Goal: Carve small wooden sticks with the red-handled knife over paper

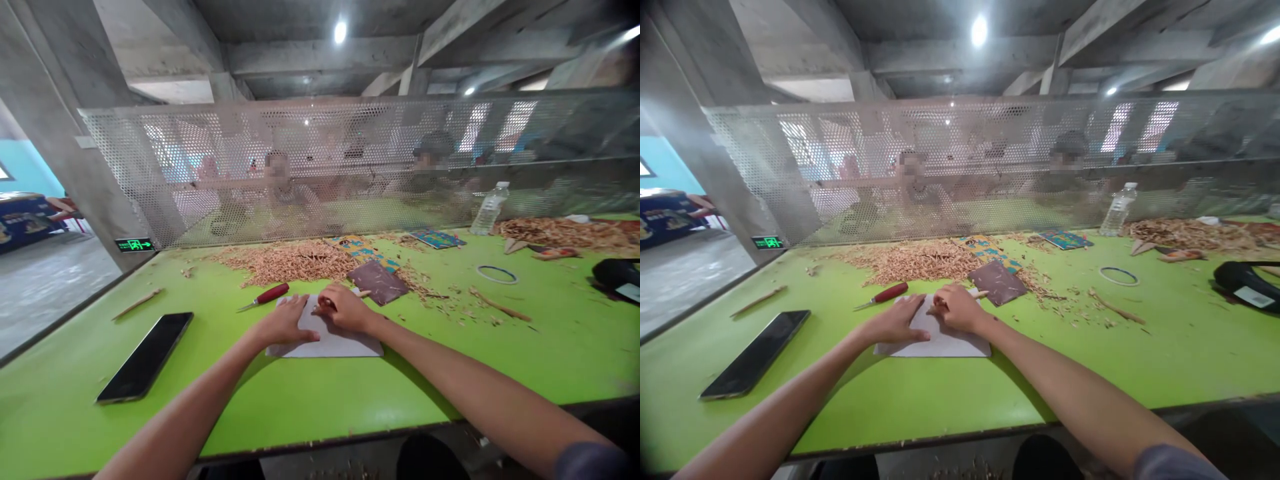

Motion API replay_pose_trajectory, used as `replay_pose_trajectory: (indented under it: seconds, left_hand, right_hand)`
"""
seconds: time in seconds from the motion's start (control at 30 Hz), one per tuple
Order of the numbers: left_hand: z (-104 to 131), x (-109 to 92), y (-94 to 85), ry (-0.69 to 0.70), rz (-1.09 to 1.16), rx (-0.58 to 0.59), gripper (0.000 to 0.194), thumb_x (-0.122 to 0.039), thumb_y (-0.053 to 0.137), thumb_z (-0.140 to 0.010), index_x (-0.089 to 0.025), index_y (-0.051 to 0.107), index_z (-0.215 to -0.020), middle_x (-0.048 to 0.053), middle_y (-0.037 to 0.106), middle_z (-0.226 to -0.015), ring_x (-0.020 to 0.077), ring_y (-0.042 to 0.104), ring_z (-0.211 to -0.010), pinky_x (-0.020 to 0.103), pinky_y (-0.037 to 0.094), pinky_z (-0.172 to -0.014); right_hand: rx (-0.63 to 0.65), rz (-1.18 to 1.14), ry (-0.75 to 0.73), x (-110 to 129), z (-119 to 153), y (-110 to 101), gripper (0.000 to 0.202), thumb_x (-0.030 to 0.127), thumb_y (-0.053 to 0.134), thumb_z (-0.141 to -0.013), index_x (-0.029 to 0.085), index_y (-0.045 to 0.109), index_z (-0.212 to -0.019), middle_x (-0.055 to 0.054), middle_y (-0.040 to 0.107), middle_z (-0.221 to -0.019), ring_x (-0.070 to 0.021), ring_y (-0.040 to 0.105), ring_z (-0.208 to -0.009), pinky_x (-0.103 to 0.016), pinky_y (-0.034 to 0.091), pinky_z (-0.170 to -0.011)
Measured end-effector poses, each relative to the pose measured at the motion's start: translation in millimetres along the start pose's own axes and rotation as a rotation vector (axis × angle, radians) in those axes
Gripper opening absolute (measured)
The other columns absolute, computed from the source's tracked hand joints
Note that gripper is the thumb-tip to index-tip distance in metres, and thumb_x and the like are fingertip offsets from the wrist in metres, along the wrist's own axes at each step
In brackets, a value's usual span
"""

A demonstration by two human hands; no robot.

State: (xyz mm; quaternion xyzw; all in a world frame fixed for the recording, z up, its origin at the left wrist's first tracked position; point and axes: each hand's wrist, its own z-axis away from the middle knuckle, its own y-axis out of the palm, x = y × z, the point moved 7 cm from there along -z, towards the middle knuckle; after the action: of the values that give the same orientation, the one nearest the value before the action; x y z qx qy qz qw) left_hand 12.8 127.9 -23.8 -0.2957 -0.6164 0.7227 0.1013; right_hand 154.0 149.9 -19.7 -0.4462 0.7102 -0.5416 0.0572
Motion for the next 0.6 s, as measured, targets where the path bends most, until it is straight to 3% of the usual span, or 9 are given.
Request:
replay_pose_trajectory:
  seconds: [0.1, 0.27, 0.47, 0.6]
  left_hand:
    - [0.4, -2.2, -0.2, 0.021, 0.002, 0.005, 0.094, -0.065, 0.069, -0.081, -0.014, 0.04, -0.153, 0.021, 0.044, -0.16, 0.04, 0.04, -0.149, 0.049, 0.033, -0.12]
    - [0.5, 1.9, 0.9, -0.031, -0.008, 0.019, 0.105, -0.065, 0.071, -0.079, -0.012, 0.03, -0.16, 0.023, 0.036, -0.165, 0.0404, 0.034, -0.152, 0.051, 0.031, -0.122]
    - [-0.6, -0.4, 2.5, 0.02, -0.001, 0.017, 0.093, -0.065, 0.069, -0.082, -0.016, 0.038, -0.154, 0.021, 0.042, -0.161, 0.0405, 0.037, -0.151, 0.051, 0.031, -0.121]
    - [0.4, 2.3, 3.3, -0.033, -0.001, 0.022, 0.105, -0.066, 0.071, -0.079, -0.01, 0.03, -0.159, 0.024, 0.034, -0.165, 0.0404, 0.032, -0.153, 0.05, 0.028, -0.124]
  right_hand:
    - [0.034, 0.0, -0.06, 7.3, -0.2, 4.9, 0.017, 0.029, 0.071, -0.093, 0.016, 0.064, -0.085, -0.005, 0.062, -0.085, -0.0193, 0.053, -0.081, -0.03, 0.036, -0.075]
    - [-0.056, 0.01, 0.147, -10.1, 0.3, -1.8, 0.017, 0.024, 0.072, -0.091, 0.016, 0.064, -0.079, -0.006, 0.062, -0.084, -0.0198, 0.054, -0.082, -0.029, 0.035, -0.072]
    - [-0.007, -0.043, -0.04, 14.9, 0.0, 7.9, 0.019, 0.026, 0.072, -0.092, 0.016, 0.062, -0.08, -0.004, 0.06, -0.082, -0.0179, 0.052, -0.079, -0.028, 0.035, -0.072]
    - [-0.04, -0.006, 0.08, -7.2, -0.9, -0.1, 0.015, 0.019, 0.071, -0.091, 0.016, 0.063, -0.079, -0.005, 0.062, -0.083, -0.019, 0.054, -0.081, -0.029, 0.035, -0.073]
